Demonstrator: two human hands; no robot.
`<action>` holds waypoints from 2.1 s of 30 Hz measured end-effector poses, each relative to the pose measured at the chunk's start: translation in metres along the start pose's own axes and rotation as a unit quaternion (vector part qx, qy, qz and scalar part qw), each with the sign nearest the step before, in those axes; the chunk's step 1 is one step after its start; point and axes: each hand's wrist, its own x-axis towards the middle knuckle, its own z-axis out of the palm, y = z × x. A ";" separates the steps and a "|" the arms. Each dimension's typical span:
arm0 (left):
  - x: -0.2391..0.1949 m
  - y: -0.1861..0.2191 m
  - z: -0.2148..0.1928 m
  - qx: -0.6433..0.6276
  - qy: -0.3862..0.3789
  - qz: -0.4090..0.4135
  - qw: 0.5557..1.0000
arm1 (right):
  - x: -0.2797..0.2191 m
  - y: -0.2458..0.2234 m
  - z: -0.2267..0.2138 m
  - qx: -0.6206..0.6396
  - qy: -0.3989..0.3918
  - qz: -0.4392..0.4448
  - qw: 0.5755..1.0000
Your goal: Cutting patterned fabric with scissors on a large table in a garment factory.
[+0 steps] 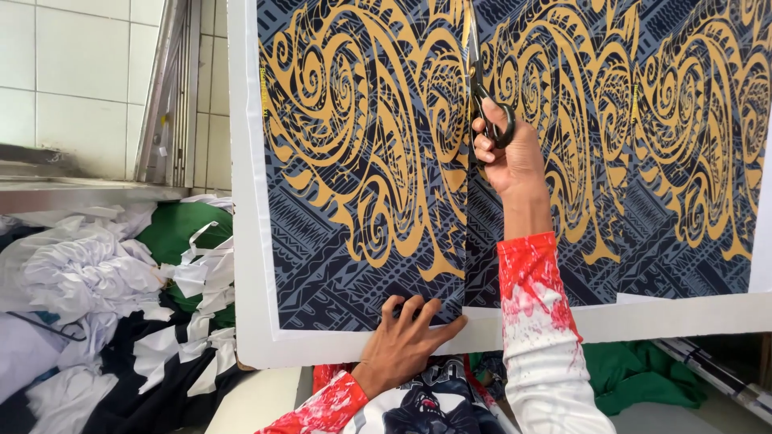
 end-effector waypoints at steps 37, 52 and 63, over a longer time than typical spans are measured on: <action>-0.004 -0.003 0.013 -0.014 0.003 0.009 1.000 | 0.045 -0.054 0.057 -0.009 0.041 0.005 0.999; -0.003 -0.005 0.014 0.003 0.014 0.004 1.000 | 0.067 -0.064 0.073 -0.005 0.037 0.000 0.999; -0.004 -0.003 0.016 0.000 0.019 -0.004 1.000 | 0.068 -0.070 0.078 -0.006 0.051 0.019 0.999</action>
